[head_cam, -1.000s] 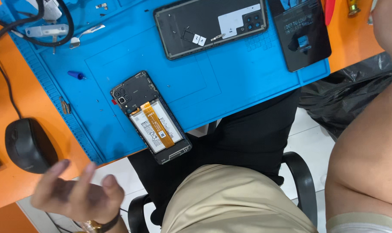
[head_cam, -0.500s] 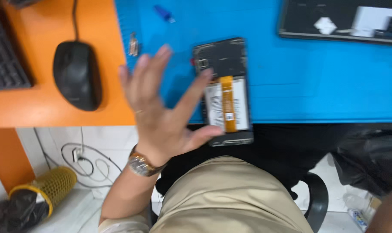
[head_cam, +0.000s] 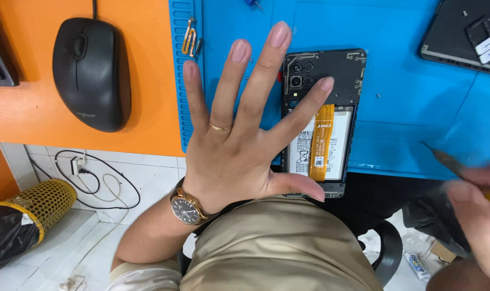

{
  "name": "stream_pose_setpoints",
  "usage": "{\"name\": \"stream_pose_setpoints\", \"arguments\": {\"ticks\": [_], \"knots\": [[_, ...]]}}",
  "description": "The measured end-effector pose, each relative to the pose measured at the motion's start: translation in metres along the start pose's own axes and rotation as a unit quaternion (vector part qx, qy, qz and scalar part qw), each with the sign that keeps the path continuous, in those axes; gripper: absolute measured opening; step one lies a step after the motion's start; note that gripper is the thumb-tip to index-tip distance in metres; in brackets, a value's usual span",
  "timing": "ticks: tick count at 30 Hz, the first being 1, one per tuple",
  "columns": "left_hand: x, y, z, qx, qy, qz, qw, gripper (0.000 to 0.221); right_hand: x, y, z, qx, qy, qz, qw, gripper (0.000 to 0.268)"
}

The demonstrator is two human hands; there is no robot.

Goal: The person uses a screwdriver to remove screws from a disassembled smartphone on a blue mat. They briefly pick up a second smartphone, turn it over, and press its power button to check the screen before returning to the first device to continue unscrewing.

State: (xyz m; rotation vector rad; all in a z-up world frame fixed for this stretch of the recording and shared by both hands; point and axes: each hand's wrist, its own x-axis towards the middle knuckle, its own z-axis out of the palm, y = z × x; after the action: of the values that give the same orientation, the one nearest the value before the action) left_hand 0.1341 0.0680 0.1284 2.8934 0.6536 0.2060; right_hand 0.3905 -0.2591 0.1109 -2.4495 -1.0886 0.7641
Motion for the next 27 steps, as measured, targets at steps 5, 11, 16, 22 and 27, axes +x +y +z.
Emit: {"name": "stream_pose_setpoints", "arguments": {"ticks": [5, 11, 16, 22, 27], "knots": [[-0.002, 0.002, 0.003, -0.009, -0.003, -0.014, 1.000, 0.109, 0.042, -0.060, 0.017, 0.014, 0.058, -0.017, 0.998, 0.060], [-0.005, -0.003, 0.012, -0.021, 0.077, -0.007, 0.997, 0.110, 0.072, -0.131, 0.036, 0.156, 0.104, -0.158, 0.970, 0.041], [-0.013, -0.004, 0.025, -0.039, 0.169, -0.014, 0.985, 0.110, 0.070, -0.126, 0.046, 0.142, 0.122, -0.138, 0.973, 0.042], [-0.015, -0.005, 0.030, -0.055, 0.257, -0.014, 0.965, 0.093, 0.065, -0.110, 0.043, 0.113, 0.112, -0.081, 0.984, 0.080], [-0.021, -0.014, 0.029, -0.110, 0.302, 0.014, 0.947, 0.033, 0.070, -0.132, 0.049, 0.252, 0.051, -0.047, 0.965, 0.081]]}}
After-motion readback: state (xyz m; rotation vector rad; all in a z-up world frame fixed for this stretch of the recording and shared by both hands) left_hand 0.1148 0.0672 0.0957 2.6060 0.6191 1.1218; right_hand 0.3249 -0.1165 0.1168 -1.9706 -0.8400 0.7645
